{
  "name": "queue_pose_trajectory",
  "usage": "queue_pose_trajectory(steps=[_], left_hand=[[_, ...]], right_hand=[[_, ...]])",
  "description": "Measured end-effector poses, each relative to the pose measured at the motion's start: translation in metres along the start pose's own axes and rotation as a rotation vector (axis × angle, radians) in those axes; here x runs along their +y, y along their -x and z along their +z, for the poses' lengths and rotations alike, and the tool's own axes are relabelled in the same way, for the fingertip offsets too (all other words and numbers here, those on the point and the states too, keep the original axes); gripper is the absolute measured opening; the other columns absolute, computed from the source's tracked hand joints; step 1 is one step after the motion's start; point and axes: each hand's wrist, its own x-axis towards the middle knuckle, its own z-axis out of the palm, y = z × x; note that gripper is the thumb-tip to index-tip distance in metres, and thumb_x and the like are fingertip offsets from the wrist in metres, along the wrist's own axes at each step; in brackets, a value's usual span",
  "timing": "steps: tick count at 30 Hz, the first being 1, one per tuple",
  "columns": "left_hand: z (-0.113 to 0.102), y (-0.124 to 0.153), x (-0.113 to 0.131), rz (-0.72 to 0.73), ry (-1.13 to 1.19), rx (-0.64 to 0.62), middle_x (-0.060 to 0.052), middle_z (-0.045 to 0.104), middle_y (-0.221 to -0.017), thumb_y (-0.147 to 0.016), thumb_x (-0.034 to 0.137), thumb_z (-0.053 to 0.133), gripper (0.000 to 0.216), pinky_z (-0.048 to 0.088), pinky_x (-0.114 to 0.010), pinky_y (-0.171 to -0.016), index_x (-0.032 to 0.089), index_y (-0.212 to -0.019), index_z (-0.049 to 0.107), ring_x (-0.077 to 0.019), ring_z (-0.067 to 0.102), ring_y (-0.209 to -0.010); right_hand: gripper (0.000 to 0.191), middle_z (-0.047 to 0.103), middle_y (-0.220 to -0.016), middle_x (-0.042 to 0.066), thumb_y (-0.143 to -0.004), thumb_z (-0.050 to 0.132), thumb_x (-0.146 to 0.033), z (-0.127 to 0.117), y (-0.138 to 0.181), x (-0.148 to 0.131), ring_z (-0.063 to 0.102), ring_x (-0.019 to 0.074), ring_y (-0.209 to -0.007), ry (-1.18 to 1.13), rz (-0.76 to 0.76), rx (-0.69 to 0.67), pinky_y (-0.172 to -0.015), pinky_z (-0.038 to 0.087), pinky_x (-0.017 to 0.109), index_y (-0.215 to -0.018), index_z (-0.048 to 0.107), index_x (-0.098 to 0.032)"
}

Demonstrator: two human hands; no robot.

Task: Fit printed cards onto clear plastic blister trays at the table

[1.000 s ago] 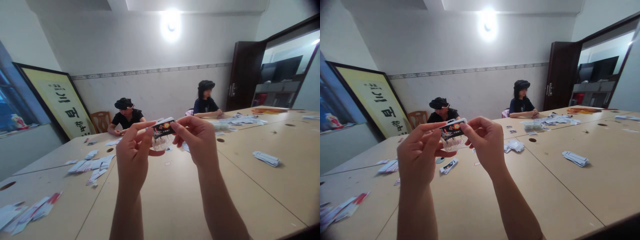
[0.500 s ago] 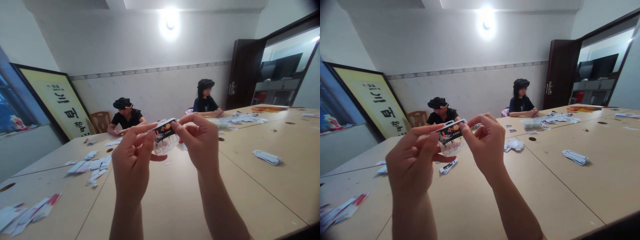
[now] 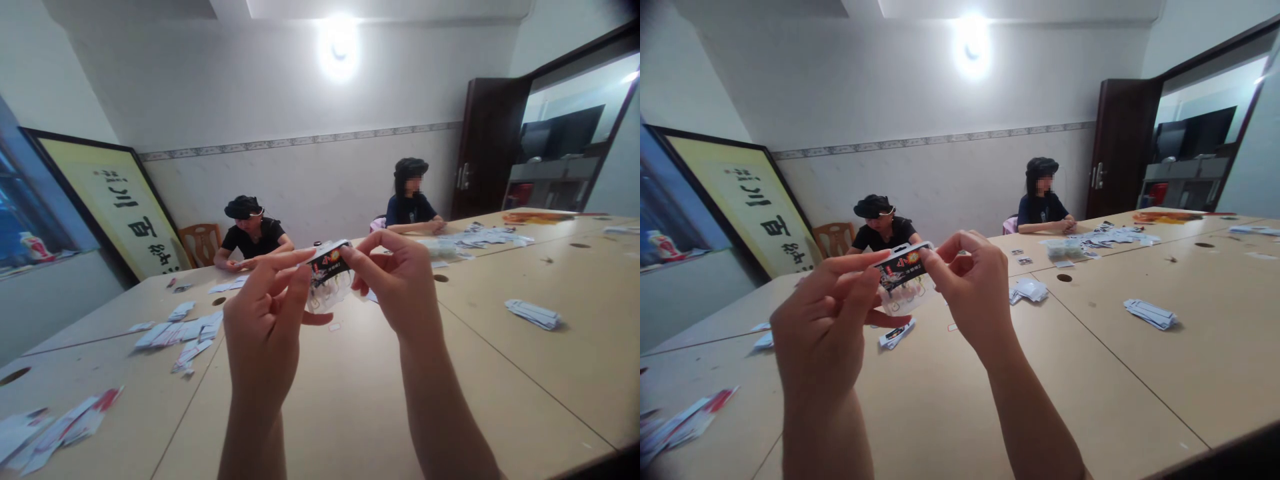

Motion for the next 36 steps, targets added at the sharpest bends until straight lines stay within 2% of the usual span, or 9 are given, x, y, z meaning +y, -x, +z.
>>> queue_pose_trajectory(steps=[4,8,10,13,16,22,26,36], left_hand=[[0.001,0.0,-0.001,0.013,-0.022,0.01,0.001,0.068,-0.072,-0.087,0.032,0.073,0.017,0.059,-0.015,-0.043,0.021,-0.098,0.079,-0.0088,0.063,-0.057],[-0.001,-0.001,-0.002,0.021,-0.033,0.012,-0.002,0.074,-0.087,-0.087,0.032,0.072,0.017,0.059,-0.015,-0.043,0.021,-0.099,0.078,-0.0118,0.068,-0.066],[-0.002,-0.001,-0.001,0.011,-0.025,0.003,-0.003,0.075,-0.085,-0.087,0.032,0.072,0.017,0.058,-0.015,-0.042,0.02,-0.099,0.078,-0.014,0.07,-0.071],[-0.005,-0.002,-0.001,-0.018,0.014,-0.007,-0.001,0.072,-0.074,-0.087,0.031,0.073,0.016,0.059,-0.016,-0.042,0.02,-0.098,0.078,-0.0123,0.067,-0.064],[-0.008,-0.003,0.0,-0.047,0.082,-0.051,0.002,0.068,-0.066,-0.087,0.033,0.074,0.016,0.061,-0.018,-0.042,0.02,-0.097,0.078,-0.0095,0.061,-0.055],[-0.014,-0.007,-0.003,-0.071,0.136,-0.138,0.001,0.073,-0.073,-0.089,0.033,0.071,0.018,0.06,-0.02,-0.041,0.018,-0.099,0.075,-0.0102,0.064,-0.053],[-0.02,-0.014,-0.013,-0.063,0.139,-0.2,0.002,0.071,-0.07,-0.088,0.036,0.073,0.02,0.062,-0.022,-0.041,0.019,-0.099,0.076,-0.0105,0.063,-0.052],[-0.026,-0.026,-0.026,-0.098,0.215,-0.325,-0.001,0.075,-0.085,-0.092,0.041,0.07,0.023,0.064,-0.024,-0.042,0.02,-0.1,0.075,-0.0123,0.069,-0.055]], right_hand=[[0.037,0.058,-0.047,-0.003,-0.077,0.082,-0.042,-0.003,-0.003,0.0,0.056,0.0089,-0.041,-0.031,0.037,-0.016,-0.041,0.043,0.018,-0.06,0.059,-0.017],[0.038,0.059,-0.049,-0.002,-0.077,0.083,-0.042,-0.005,-0.004,0.001,0.057,0.0081,-0.041,-0.089,0.081,-0.08,-0.04,0.045,0.017,-0.06,0.06,-0.017],[0.035,0.058,-0.049,-0.005,-0.075,0.086,-0.039,-0.007,-0.006,0.002,0.057,0.0081,-0.041,-0.156,0.087,-0.111,-0.038,0.044,0.017,-0.064,0.06,-0.018],[0.031,0.058,-0.054,-0.007,-0.07,0.09,-0.034,-0.01,-0.01,0.007,0.054,0.0065,-0.038,-0.271,0.084,-0.162,-0.034,0.041,0.016,-0.07,0.062,-0.019],[0.024,0.062,-0.065,-0.006,-0.072,0.089,-0.032,-0.012,-0.013,0.011,0.053,0.0036,-0.037,-0.349,0.087,-0.23,-0.032,0.038,0.015,-0.077,0.07,-0.019],[0.018,0.062,-0.065,-0.006,-0.074,0.088,-0.032,-0.014,-0.014,0.011,0.052,0.0026,-0.038,-0.412,0.132,-0.301,-0.033,0.038,0.014,-0.08,0.075,-0.021],[0.018,0.061,-0.06,-0.006,-0.077,0.086,-0.035,-0.014,-0.014,0.01,0.051,0.0033,-0.038,-0.403,0.137,-0.298,-0.035,0.039,0.014,-0.079,0.075,-0.02],[0.014,0.058,-0.053,-0.006,-0.083,0.078,-0.031,-0.014,-0.015,0.012,0.052,0.0054,-0.035,-0.352,0.135,-0.26,-0.033,0.04,0.015,-0.078,0.074,-0.018]])
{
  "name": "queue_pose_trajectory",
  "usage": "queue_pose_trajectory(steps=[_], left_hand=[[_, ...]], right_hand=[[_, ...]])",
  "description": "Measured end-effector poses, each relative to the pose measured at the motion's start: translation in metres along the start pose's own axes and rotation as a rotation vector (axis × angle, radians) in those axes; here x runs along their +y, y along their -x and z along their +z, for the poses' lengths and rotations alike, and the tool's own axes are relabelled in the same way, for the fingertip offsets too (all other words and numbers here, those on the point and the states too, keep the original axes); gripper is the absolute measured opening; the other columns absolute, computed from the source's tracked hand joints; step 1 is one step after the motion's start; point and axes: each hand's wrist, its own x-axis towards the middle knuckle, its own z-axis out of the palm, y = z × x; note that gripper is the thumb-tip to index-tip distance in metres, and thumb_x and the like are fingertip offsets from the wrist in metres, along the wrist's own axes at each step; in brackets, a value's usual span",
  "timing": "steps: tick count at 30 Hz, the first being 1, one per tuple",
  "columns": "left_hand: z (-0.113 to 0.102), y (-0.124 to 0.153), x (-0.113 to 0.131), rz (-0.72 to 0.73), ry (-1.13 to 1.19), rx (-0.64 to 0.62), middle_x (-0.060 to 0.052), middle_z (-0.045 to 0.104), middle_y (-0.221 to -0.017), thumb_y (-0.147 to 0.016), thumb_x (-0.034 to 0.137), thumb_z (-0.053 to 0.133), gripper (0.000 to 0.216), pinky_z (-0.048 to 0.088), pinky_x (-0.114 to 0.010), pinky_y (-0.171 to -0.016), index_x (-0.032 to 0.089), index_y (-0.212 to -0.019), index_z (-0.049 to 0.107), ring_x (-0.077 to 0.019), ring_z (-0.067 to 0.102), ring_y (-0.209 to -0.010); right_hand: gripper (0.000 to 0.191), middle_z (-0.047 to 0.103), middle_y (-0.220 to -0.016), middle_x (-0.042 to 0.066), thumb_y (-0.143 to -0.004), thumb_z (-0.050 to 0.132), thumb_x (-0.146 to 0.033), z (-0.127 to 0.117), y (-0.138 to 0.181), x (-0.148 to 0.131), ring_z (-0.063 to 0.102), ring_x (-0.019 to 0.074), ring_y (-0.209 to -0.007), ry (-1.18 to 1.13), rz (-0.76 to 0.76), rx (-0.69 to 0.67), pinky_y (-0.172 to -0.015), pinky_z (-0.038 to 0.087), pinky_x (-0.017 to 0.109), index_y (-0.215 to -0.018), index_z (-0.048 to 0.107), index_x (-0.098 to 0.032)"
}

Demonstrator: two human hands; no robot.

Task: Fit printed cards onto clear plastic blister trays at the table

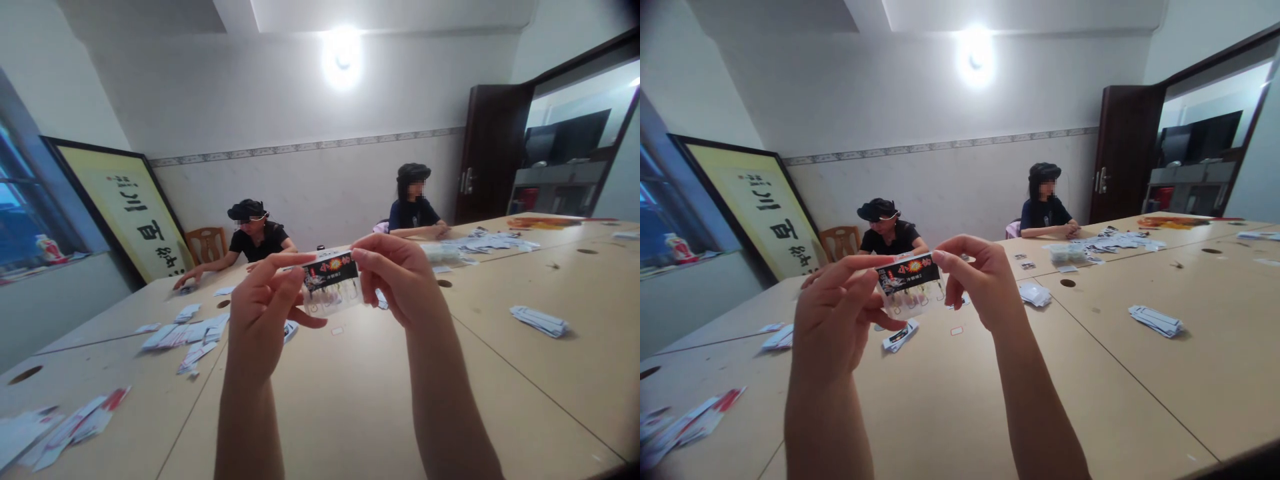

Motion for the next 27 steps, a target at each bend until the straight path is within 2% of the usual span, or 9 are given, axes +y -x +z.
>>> queue_pose_trajectory(steps=[2,5,8,13,16,19,21,25,27], left_hand=[[0.0,-0.001,-0.001,0.008,0.009,-0.018,-0.001,0.075,-0.083,-0.091,0.043,0.07,0.025,0.064,-0.024,-0.043,0.02,-0.101,0.074,-0.0128,0.07,-0.056],[0.002,-0.001,-0.002,-0.019,-0.026,-0.031,-0.001,0.077,-0.085,-0.08,0.036,0.083,0.031,0.064,-0.023,-0.044,0.019,-0.102,0.071,-0.015,0.073,-0.061],[0.008,-0.001,0.0,-0.07,-0.047,0.036,-0.003,0.078,-0.087,-0.072,0.031,0.088,0.038,0.063,-0.021,-0.045,0.018,-0.103,0.069,-0.0153,0.073,-0.06],[0.011,-0.002,0.002,-0.129,0.02,0.059,-0.004,0.077,-0.085,-0.074,0.029,0.086,0.037,0.063,-0.02,-0.049,0.017,-0.106,0.071,-0.0161,0.073,-0.067],[0.006,-0.005,-0.001,-0.16,0.084,0.028,-0.005,0.076,-0.085,-0.077,0.026,0.083,0.037,0.066,-0.024,-0.056,0.017,-0.111,0.072,-0.0182,0.074,-0.075],[-0.004,-0.01,-0.007,-0.202,0.137,-0.003,-0.003,0.074,-0.081,-0.079,0.025,0.081,0.038,0.068,-0.029,-0.063,0.019,-0.116,0.074,-0.0173,0.073,-0.075],[-0.011,-0.013,-0.011,-0.239,0.181,-0.049,-0.005,0.076,-0.086,-0.078,0.025,0.081,0.042,0.068,-0.03,-0.068,0.02,-0.12,0.074,-0.0182,0.075,-0.078],[-0.02,-0.018,-0.017,-0.291,0.208,-0.148,-0.011,0.077,-0.111,-0.077,0.021,0.083,0.052,0.067,-0.033,-0.082,0.021,-0.128,0.07,-0.0227,0.076,-0.095],[-0.021,-0.019,-0.017,-0.301,0.208,-0.159,-0.011,0.078,-0.111,-0.076,0.019,0.083,0.057,0.066,-0.032,-0.084,0.021,-0.131,0.068,-0.0223,0.076,-0.095]], right_hand=[[0.015,0.056,-0.051,-0.006,-0.084,0.076,-0.03,0.002,0.0,0.002,0.052,0.0053,-0.034,0.036,-0.026,0.021,-0.032,0.039,0.015,-0.077,0.073,-0.017],[0.019,0.052,-0.048,-0.008,-0.086,0.074,-0.03,0.004,0.0,0.004,0.051,0.0054,-0.032,0.091,-0.071,0.075,-0.031,0.037,0.015,-0.073,0.069,-0.018],[0.022,0.051,-0.047,-0.008,-0.086,0.075,-0.034,0.005,-0.003,0.007,0.05,0.0053,-0.032,0.114,-0.099,0.077,-0.031,0.037,0.015,-0.072,0.069,-0.018],[0.017,0.057,-0.054,-0.006,-0.08,0.082,-0.033,-0.003,-0.009,0.012,0.054,0.0058,-0.037,0.128,-0.087,0.022,-0.034,0.042,0.016,-0.08,0.073,-0.019],[0.014,0.061,-0.062,-0.005,-0.079,0.082,-0.029,-0.009,-0.012,0.014,0.058,0.0066,-0.042,0.114,-0.061,-0.012,-0.038,0.046,0.018,-0.087,0.075,-0.019],[0.02,0.062,-0.07,-0.006,-0.075,0.082,-0.02,-0.013,-0.015,0.015,0.063,0.007,-0.048,0.121,-0.026,-0.067,-0.045,0.05,0.019,-0.094,0.076,-0.02],[0.025,0.062,-0.073,-0.006,-0.074,0.081,-0.017,-0.015,-0.016,0.016,0.065,0.0077,-0.051,0.142,-0.009,-0.098,-0.048,0.052,0.02,-0.098,0.075,-0.02],[0.032,0.063,-0.075,-0.006,-0.075,0.08,-0.019,-0.015,-0.017,0.016,0.068,0.0104,-0.055,0.172,0.029,-0.137,-0.051,0.056,0.022,-0.107,0.072,-0.02],[0.035,0.064,-0.074,-0.005,-0.076,0.08,-0.022,-0.015,-0.016,0.016,0.069,0.0111,-0.056,0.187,0.04,-0.14,-0.052,0.055,0.023,-0.109,0.071,-0.019]])
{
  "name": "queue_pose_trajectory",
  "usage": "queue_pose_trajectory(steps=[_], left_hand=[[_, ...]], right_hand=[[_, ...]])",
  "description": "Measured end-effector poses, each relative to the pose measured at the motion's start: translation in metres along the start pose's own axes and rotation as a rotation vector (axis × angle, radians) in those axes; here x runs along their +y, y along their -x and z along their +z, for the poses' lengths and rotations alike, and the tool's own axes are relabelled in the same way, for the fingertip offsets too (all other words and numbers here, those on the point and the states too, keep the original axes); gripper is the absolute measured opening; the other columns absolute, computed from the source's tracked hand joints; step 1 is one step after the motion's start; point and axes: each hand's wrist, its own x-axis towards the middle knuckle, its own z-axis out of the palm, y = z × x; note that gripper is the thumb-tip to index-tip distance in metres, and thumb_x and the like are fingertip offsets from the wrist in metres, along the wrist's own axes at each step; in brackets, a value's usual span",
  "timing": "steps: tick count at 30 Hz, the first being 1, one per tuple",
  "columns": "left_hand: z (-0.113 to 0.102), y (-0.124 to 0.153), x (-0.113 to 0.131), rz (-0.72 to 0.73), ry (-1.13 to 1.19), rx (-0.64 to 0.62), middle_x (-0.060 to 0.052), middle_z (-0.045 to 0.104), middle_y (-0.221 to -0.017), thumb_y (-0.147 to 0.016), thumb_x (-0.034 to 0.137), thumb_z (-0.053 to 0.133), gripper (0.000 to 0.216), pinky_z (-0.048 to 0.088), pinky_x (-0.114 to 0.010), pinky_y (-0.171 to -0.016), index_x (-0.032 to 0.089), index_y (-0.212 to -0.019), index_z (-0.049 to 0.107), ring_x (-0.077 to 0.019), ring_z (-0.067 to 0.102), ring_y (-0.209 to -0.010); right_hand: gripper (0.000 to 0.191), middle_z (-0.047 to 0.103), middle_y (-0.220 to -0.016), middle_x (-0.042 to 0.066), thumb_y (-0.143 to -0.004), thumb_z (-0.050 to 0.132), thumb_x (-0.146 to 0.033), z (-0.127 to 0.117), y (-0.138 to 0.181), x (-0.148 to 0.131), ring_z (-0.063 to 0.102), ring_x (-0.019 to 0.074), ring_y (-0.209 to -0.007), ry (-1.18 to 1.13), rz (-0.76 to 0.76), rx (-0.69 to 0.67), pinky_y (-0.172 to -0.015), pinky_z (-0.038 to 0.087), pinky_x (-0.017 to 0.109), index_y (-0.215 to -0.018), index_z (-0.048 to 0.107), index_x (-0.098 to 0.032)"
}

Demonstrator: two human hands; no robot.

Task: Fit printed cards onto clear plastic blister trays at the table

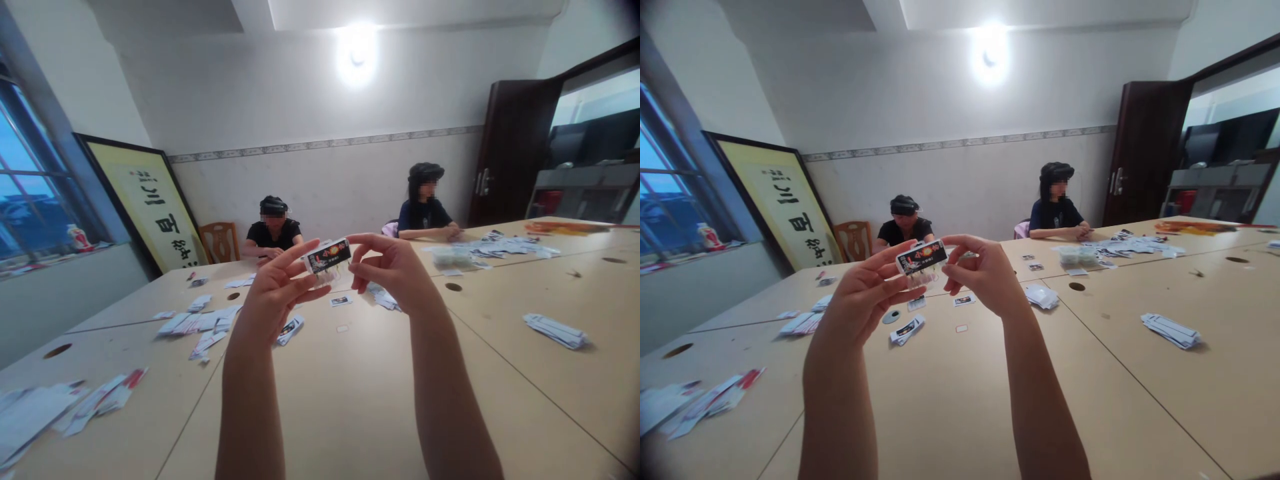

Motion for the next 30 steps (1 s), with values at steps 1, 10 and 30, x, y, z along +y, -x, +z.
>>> queue_pose_trajectory(steps=[1,10,30], left_hand=[[0.0,0.0,0.0,-0.005,0.003,0.001,-0.01,0.078,-0.109,-0.076,0.018,0.084,0.059,0.066,-0.031,-0.083,0.021,-0.132,0.068,-0.0214,0.076,-0.093],[-0.003,-0.001,0.0,-0.029,0.041,0.023,-0.004,0.078,-0.093,-0.074,0.017,0.085,0.063,0.065,-0.023,-0.079,0.024,-0.134,0.066,-0.0132,0.075,-0.077],[-0.012,0.001,0.001,0.016,-0.098,-0.034,-0.005,0.077,-0.089,-0.08,0.022,0.08,0.052,0.068,-0.03,-0.073,0.025,-0.131,0.069,-0.0184,0.076,-0.082]], right_hand=[[0.034,0.064,-0.073,-0.005,-0.077,0.08,-0.023,0.001,0.0,0.0,0.069,0.0111,-0.055,0.012,0.003,0.006,-0.051,0.055,0.022,-0.109,0.071,-0.018],[0.041,0.059,-0.071,-0.007,-0.075,0.083,-0.032,0.001,-0.001,-0.001,0.058,0.0068,-0.048,0.162,0.026,0.018,-0.042,0.045,0.02,-0.112,0.07,-0.02],[0.032,0.064,-0.073,-0.004,-0.085,0.074,-0.05,0.006,0.002,-0.003,0.064,0.0099,-0.049,0.167,-0.021,-0.019,-0.04,0.047,0.02,-0.095,0.062,-0.022]])
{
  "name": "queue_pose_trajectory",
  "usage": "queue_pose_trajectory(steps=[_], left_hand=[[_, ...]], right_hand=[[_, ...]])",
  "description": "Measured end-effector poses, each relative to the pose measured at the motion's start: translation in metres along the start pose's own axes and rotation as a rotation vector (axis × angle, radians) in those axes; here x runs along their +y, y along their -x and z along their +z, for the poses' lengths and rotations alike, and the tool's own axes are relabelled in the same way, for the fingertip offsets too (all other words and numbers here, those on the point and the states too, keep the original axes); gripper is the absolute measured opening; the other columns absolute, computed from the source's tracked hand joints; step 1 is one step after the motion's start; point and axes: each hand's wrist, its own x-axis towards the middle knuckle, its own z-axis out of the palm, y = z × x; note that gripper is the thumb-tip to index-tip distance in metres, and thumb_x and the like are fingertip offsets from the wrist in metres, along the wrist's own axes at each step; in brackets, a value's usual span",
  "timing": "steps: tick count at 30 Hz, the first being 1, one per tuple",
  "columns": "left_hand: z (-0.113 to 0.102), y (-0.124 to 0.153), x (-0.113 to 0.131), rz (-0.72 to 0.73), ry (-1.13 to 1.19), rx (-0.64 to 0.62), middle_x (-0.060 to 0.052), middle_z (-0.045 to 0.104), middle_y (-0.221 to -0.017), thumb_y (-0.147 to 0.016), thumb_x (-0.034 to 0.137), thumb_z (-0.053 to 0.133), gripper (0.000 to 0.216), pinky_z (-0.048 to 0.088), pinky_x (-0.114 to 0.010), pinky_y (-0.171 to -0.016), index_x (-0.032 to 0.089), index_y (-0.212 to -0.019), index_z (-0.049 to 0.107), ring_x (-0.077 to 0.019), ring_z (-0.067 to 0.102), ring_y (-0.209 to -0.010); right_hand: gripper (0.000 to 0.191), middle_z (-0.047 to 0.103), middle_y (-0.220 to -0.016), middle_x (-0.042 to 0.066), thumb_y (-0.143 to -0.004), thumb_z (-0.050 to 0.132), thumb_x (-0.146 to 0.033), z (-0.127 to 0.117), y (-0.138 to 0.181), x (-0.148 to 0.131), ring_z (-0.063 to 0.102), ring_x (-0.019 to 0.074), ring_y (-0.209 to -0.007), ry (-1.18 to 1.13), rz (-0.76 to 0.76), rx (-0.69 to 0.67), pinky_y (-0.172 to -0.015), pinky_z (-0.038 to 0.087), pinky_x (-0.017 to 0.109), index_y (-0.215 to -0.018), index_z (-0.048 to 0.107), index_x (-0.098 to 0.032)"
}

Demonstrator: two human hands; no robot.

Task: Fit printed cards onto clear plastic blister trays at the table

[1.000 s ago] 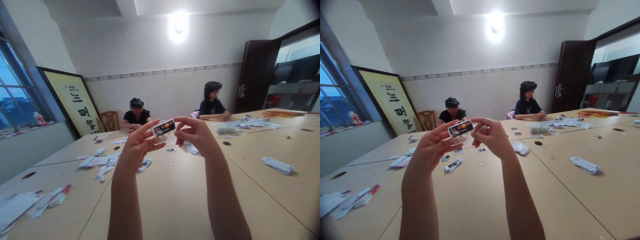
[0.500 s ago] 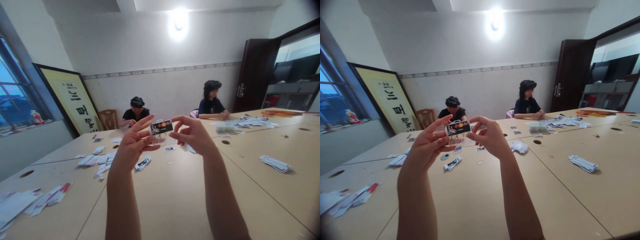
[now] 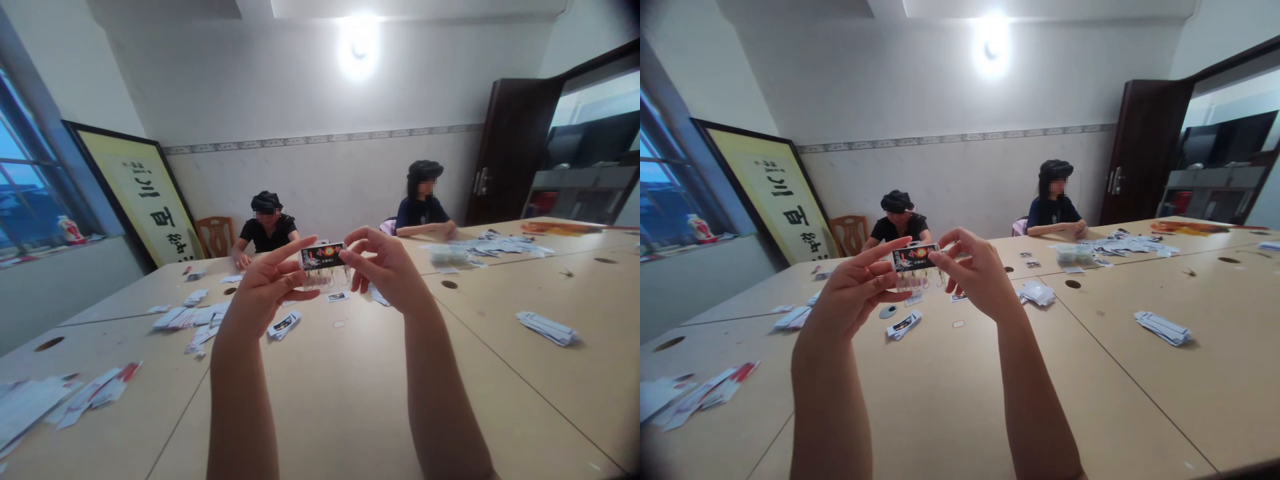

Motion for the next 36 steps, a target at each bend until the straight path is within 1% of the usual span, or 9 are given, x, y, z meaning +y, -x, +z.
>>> queue_pose_trajectory(steps=[8,10,13,17,21,25,30,32,36], left_hand=[[0.003,-0.001,0.0,-0.027,-0.029,0.011,-0.006,0.078,-0.092,-0.078,0.023,0.082,0.056,0.068,-0.031,-0.073,0.025,-0.132,0.069,-0.0196,0.075,-0.083],[0.003,-0.001,0.001,-0.029,-0.017,0.042,-0.005,0.076,-0.087,-0.077,0.022,0.083,0.054,0.068,-0.029,-0.072,0.025,-0.13,0.071,-0.0171,0.074,-0.078],[0.002,-0.002,0.001,-0.026,-0.038,0.101,-0.004,0.075,-0.085,-0.075,0.023,0.084,0.053,0.068,-0.027,-0.068,0.024,-0.127,0.073,-0.0137,0.071,-0.071],[-0.009,-0.003,0.0,0.005,-0.1,0.157,-0.002,0.071,-0.074,-0.072,0.024,0.086,0.055,0.066,-0.023,-0.056,0.023,-0.125,0.074,-0.013,0.067,-0.062],[-0.028,-0.003,-0.002,-0.001,-0.113,0.185,-0.005,0.075,-0.083,-0.07,0.026,0.088,0.055,0.064,-0.02,-0.052,0.022,-0.123,0.075,-0.0151,0.07,-0.066],[-0.039,-0.007,-0.007,-0.018,-0.181,0.233,-0.001,0.071,-0.074,-0.071,0.03,0.087,0.06,0.066,-0.025,-0.056,0.022,-0.127,0.071,-0.0125,0.065,-0.059],[-0.038,-0.017,-0.014,-0.072,-0.382,0.446,-0.013,0.074,-0.115,-0.082,0.036,0.079,0.064,0.064,-0.024,-0.064,0.019,-0.14,0.058,-0.0186,0.075,-0.083],[-0.039,-0.017,-0.013,-0.059,-0.428,0.513,-0.016,0.074,-0.115,-0.082,0.035,0.079,0.062,0.063,-0.022,-0.059,0.017,-0.138,0.06,-0.0186,0.076,-0.078],[-0.042,-0.01,-0.005,-0.004,-0.419,0.507,-0.013,0.078,-0.103,-0.079,0.039,0.08,0.058,0.061,-0.021,-0.053,0.016,-0.129,0.066,-0.0198,0.077,-0.069]], right_hand=[[0.034,0.059,-0.064,-0.005,-0.09,0.067,-0.053,-0.003,-0.004,0.004,0.06,0.0086,-0.045,-0.014,0.002,0.005,-0.04,0.046,0.02,-0.086,0.061,-0.021],[0.036,0.063,-0.077,-0.003,-0.086,0.072,-0.054,-0.004,-0.003,0.004,0.063,0.0099,-0.051,0.059,-0.017,-0.011,-0.044,0.049,0.022,-0.102,0.063,-0.023],[0.067,0.064,-0.11,0.004,-0.075,0.083,-0.05,0.0,0.0,0.003,0.065,0.0119,-0.061,0.253,-0.038,-0.072,-0.057,0.056,0.029,-0.132,0.054,-0.03],[0.088,0.057,-0.138,0.013,-0.072,0.087,-0.029,0.023,0.0,0.008,0.066,0.0191,-0.08,0.437,-0.101,-0.096,-0.079,0.059,0.041,-0.147,0.041,-0.028],[0.076,0.054,-0.145,0.019,-0.076,0.082,-0.018,0.052,-0.01,0.022,0.066,0.0258,-0.1,0.462,-0.087,-0.074,-0.089,0.057,0.044,-0.142,0.046,-0.02],[0.073,0.062,-0.136,0.016,-0.069,0.09,-0.03,0.059,-0.024,0.039,0.068,0.0225,-0.089,0.389,-0.088,-0.098,-0.081,0.059,0.04,-0.132,0.054,-0.019],[0.078,0.07,-0.118,0.013,-0.067,0.088,-0.054,0.021,-0.057,0.08,0.069,0.0203,-0.08,0.451,0.058,0.104,-0.077,0.058,0.037,-0.129,0.059,-0.016],[0.072,0.069,-0.119,0.013,-0.072,0.085,-0.052,-0.004,-0.077,0.109,0.068,0.0242,-0.097,0.59,0.139,0.243,-0.092,0.055,0.041,-0.129,0.059,-0.015],[0.056,0.064,-0.126,0.017,-0.071,0.089,-0.032,-0.056,-0.108,0.178,0.062,0.03,-0.116,0.721,0.32,0.286,-0.103,0.049,0.048,-0.117,0.065,-0.011]])
